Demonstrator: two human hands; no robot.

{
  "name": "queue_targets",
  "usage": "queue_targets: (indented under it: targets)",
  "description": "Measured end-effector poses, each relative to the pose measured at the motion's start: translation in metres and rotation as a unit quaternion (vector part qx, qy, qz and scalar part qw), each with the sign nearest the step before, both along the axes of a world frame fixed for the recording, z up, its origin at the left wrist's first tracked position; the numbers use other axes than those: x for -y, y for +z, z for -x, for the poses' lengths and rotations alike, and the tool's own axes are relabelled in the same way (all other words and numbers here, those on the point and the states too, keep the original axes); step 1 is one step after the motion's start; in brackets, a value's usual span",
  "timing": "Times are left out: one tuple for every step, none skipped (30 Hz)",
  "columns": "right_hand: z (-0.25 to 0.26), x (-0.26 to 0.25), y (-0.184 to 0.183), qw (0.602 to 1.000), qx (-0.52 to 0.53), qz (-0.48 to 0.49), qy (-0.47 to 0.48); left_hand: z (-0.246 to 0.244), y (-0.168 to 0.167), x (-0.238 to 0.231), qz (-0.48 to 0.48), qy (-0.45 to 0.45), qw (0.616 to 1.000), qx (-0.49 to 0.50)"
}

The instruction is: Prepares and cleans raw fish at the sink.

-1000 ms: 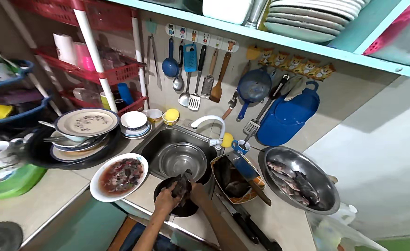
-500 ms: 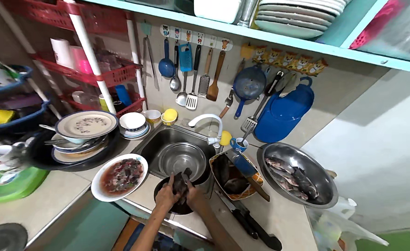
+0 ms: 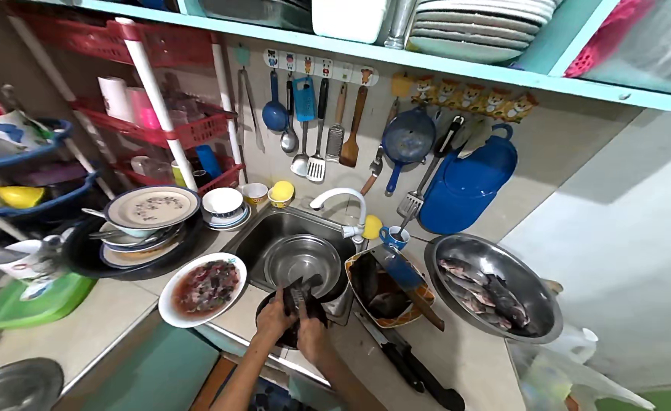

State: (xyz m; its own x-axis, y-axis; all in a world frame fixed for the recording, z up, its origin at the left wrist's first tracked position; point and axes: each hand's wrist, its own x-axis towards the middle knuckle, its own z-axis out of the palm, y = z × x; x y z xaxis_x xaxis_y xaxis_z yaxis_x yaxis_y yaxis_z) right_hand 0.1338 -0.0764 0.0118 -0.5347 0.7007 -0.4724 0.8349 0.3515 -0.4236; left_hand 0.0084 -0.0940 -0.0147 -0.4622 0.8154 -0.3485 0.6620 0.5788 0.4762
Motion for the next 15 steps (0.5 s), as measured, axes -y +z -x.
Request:
queue_targets:
  targets:
    - [0.000, 0.005, 0.004, 1.000, 0.005, -0.002, 0.010, 0.001, 0.000, -0.001, 0.001, 0.001, 1.000, 0.000]
    - [-0.002, 0.006, 0.005, 1.000, 0.007, -0.003, 0.019, 0.001, -0.001, -0.001, 0.004, -0.001, 1.000, -0.003]
    - [-0.005, 0.003, 0.006, 1.000, 0.007, 0.002, 0.027, 0.001, -0.001, -0.001, 0.005, -0.003, 1.000, -0.007]
    - [-0.008, -0.005, 0.006, 1.000, 0.001, 0.003, 0.029, 0.000, -0.001, -0.001, 0.005, -0.006, 1.000, -0.012]
    - [-0.009, -0.014, 0.005, 1.000, -0.010, 0.005, 0.025, 0.000, 0.000, -0.002, 0.004, -0.008, 1.000, -0.016]
    - [-0.009, -0.023, 0.003, 1.000, -0.023, 0.005, 0.016, -0.001, 0.001, -0.002, 0.003, -0.009, 1.000, -0.021]
    - [-0.009, -0.031, 0.001, 0.999, -0.030, 0.007, 0.007, -0.002, 0.002, -0.003, 0.001, -0.011, 1.000, -0.023]
    - [-0.007, -0.034, -0.001, 0.999, -0.032, 0.008, 0.001, -0.003, 0.003, -0.002, 0.002, -0.013, 1.000, -0.026]
    - [-0.005, -0.031, -0.001, 1.000, -0.029, 0.007, 0.001, -0.005, 0.004, -0.002, 0.004, -0.013, 1.000, -0.027]
    - [-0.001, -0.022, 0.002, 1.000, -0.024, 0.003, 0.006, -0.005, 0.005, -0.002, 0.006, -0.011, 1.000, -0.029]
    - [0.002, -0.010, 0.006, 1.000, -0.022, -0.001, 0.015, -0.005, 0.006, -0.001, 0.010, -0.008, 1.000, -0.026]
    - [0.003, 0.001, 0.010, 0.999, -0.019, -0.003, 0.028, -0.004, 0.006, 0.000, 0.012, -0.005, 1.000, -0.022]
    - [0.003, 0.007, 0.012, 0.999, -0.017, -0.005, 0.041, -0.004, 0.005, 0.001, 0.015, -0.001, 1.000, -0.017]
    - [0.000, 0.008, 0.013, 0.999, -0.021, -0.004, 0.049, -0.003, 0.003, 0.001, 0.015, 0.003, 1.000, -0.010]
    - [-0.003, 0.003, 0.013, 0.998, -0.028, 0.002, 0.052, -0.002, 0.001, 0.001, 0.011, 0.004, 1.000, -0.009]
